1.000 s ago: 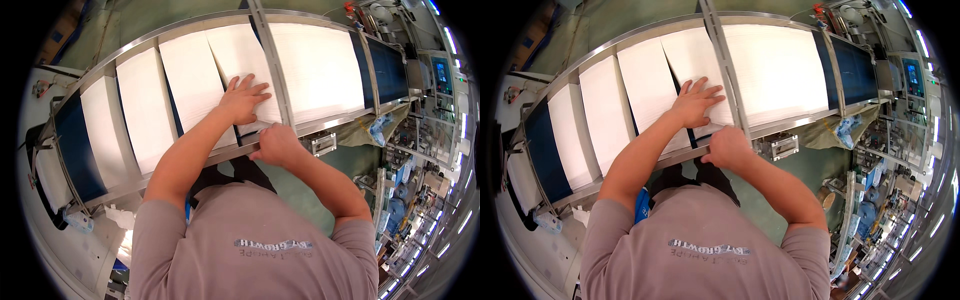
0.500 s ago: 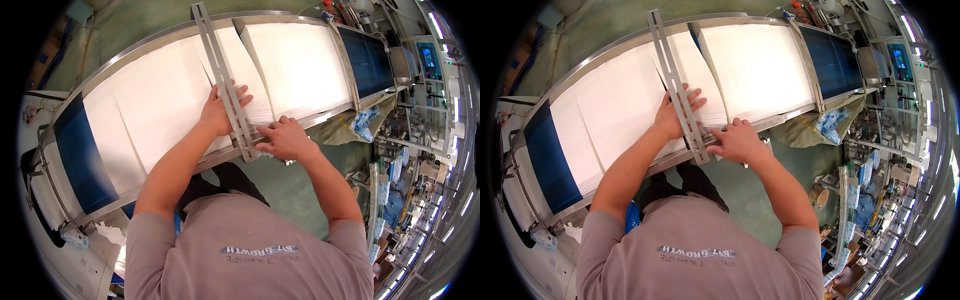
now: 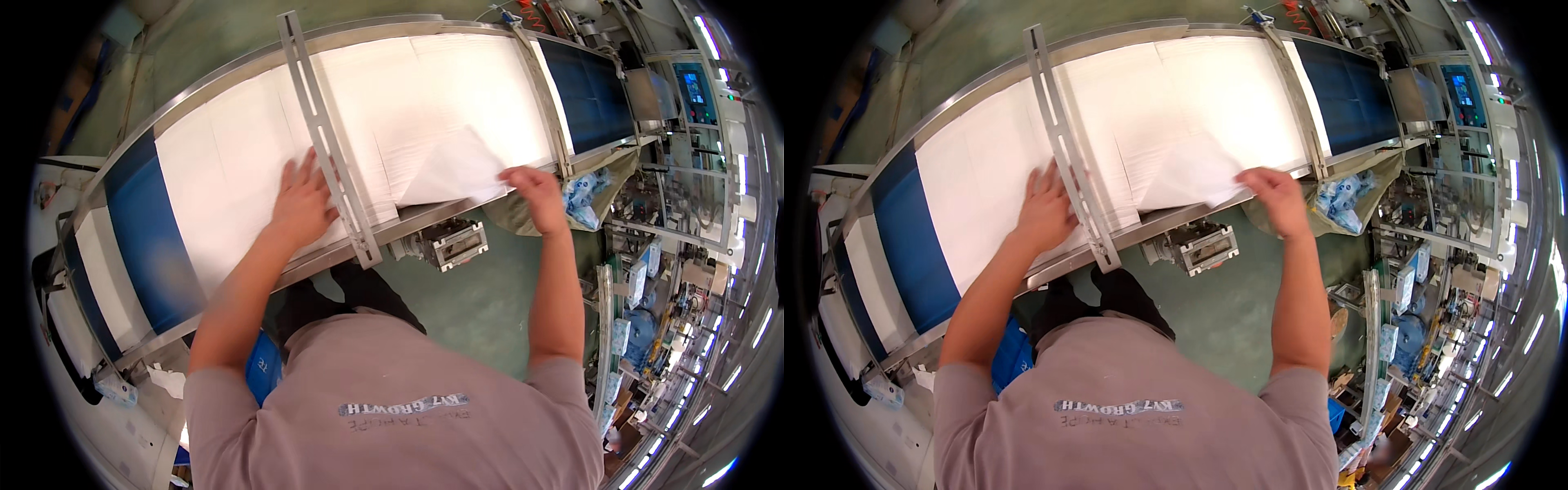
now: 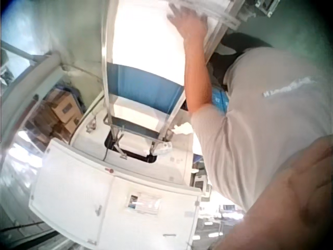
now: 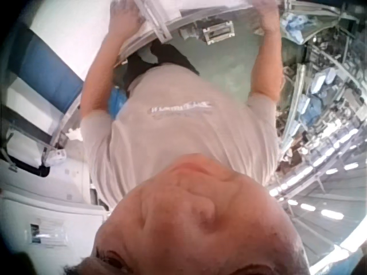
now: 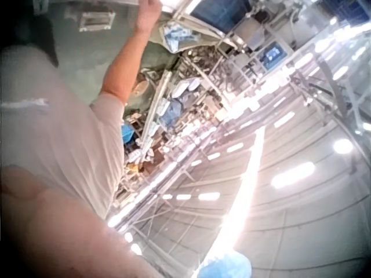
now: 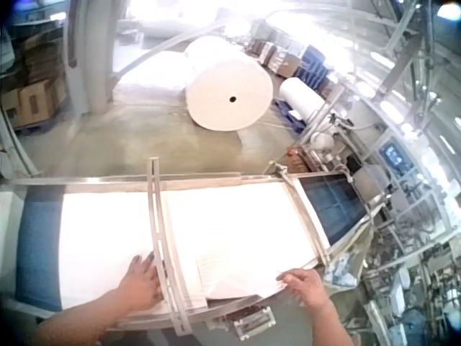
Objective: The person removes several white paper or fabric sheets from a conveyor belt, wipes the side of a metal machinery enclosure with them, and then discards the used sheets into a blue bin.
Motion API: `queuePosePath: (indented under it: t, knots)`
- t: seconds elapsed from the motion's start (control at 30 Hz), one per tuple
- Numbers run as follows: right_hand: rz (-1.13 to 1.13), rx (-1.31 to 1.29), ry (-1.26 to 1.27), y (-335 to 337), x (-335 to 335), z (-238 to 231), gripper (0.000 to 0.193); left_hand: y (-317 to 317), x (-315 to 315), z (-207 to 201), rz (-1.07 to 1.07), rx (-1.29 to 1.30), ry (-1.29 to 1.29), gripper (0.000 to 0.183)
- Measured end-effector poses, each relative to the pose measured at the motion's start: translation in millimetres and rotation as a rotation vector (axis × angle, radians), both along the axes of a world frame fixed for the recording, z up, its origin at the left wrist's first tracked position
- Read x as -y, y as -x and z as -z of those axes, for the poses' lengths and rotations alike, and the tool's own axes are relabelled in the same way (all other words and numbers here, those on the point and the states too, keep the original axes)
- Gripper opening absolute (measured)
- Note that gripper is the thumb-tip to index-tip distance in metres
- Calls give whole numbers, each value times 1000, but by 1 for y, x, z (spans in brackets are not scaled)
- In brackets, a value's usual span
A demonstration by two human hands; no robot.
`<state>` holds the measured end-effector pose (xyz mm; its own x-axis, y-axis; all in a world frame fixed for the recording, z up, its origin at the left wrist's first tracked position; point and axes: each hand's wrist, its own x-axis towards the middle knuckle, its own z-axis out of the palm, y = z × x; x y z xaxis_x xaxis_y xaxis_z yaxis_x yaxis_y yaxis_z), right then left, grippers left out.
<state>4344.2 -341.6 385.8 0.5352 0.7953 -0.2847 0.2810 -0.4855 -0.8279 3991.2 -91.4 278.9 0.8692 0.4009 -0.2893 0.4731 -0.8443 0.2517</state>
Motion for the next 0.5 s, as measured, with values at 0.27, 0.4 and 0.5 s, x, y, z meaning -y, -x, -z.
queuePosePath:
  t: [0.27,0.4,0.5]
  knots:
    - [454,91,-519,-88,52,26,23,86,10,-11,-242,221,75,60]
    - [-139,409,187,-8,-14,4,65,101,25,-19,-272,255,81,53]
    - [-525,612,328,-10,-6,43,52,97,27,-27,-240,306,99,50]
